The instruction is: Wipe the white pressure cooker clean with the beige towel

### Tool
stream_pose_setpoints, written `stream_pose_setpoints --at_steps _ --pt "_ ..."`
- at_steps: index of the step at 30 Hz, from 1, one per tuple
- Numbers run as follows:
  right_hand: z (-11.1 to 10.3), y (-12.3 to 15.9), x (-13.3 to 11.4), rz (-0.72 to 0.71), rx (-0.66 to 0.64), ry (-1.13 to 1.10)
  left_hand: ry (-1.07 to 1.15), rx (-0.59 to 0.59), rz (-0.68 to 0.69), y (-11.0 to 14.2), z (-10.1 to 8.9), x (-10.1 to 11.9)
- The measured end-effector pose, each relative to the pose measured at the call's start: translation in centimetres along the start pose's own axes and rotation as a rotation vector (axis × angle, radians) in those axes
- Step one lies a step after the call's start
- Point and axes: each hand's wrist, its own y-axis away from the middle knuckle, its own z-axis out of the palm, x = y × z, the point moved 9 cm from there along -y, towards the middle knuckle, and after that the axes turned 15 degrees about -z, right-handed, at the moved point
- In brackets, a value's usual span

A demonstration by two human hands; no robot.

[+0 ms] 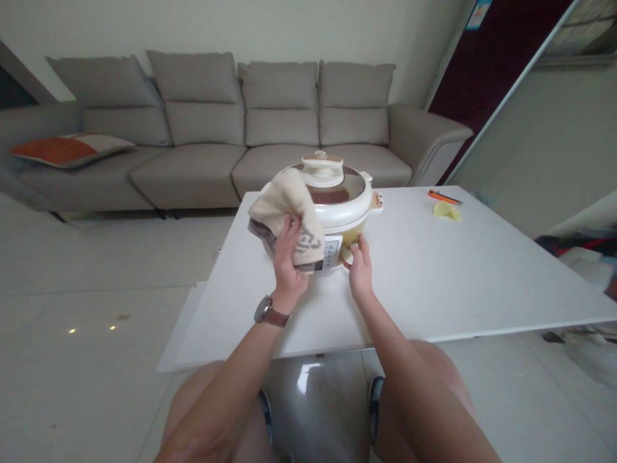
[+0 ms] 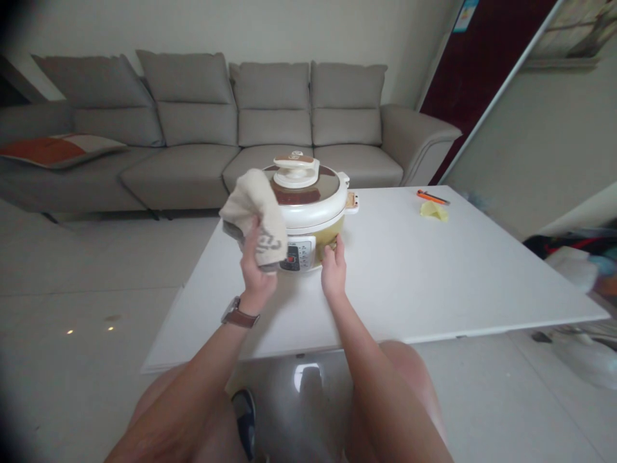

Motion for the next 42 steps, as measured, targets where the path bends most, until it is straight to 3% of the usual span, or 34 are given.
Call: stream_pose_setpoints --at_steps 2,4,6,11,13,18,20,24,28,30,32,35,37,39,42 --pt "0.2 0.2 -0.4 0.066 0.012 -0.015 -0.168 -0.204 0.217 0.9 2.0 2.4" --pt "0.4 0.2 -0.8 0.091 0.004 -0.035 -0.27 -0.268 0.317 1.7 2.9 3.0" --pt "0.5 0.2 -1.0 0.096 0.004 -0.047 -0.279 -0.224 0.331 1.7 2.9 2.8" --pt "0.0 0.2 -0.5 0.104 0.033 -0.041 -0.093 0.059 0.217 0.6 0.7 1.1" --pt "0.0 0.2 -0.3 0.098 0.04 -0.046 -0.097 0.068 0.179 0.7 0.8 0.8" --pt "-0.1 0.2 -0.2 0.095 0.078 -0.086 -0.306 -0.227 0.251 2.5 3.8 1.6" --pt "-0.3 0.2 0.0 0.107 0.092 -0.098 -0.352 -0.267 0.27 3.1 4.4 1.6" --pt "-0.7 0.0 0.3 0.12 0.101 -0.101 -0.265 -0.11 0.173 2.7 3.3 0.5" --pt "-0.8 -0.1 0.3 0.111 0.103 -0.095 0.0 0.163 -0.092 2.5 1.0 -2.4" --pt "-0.6 -0.1 0.2 0.101 0.097 -0.095 0.059 0.214 -0.182 3.0 0.5 -3.5" --pt "-0.5 0.0 0.1 0.092 0.099 -0.095 0.019 0.15 -0.113 3.4 0.9 -2.9" --pt "-0.6 0.0 0.1 0.098 0.127 -0.124 -0.179 -0.111 0.134 4.4 3.0 -0.7" --pt "-0.8 -0.1 0.2 0.119 0.154 -0.159 -0.304 -0.241 0.194 5.0 4.2 -0.4" --pt "-1.0 -0.3 0.4 0.144 0.162 -0.183 -0.36 -0.272 0.17 5.0 4.6 -0.7" --pt "-1.2 -0.7 0.4 0.167 0.15 -0.199 -0.305 -0.173 0.117 4.7 3.9 -1.0"
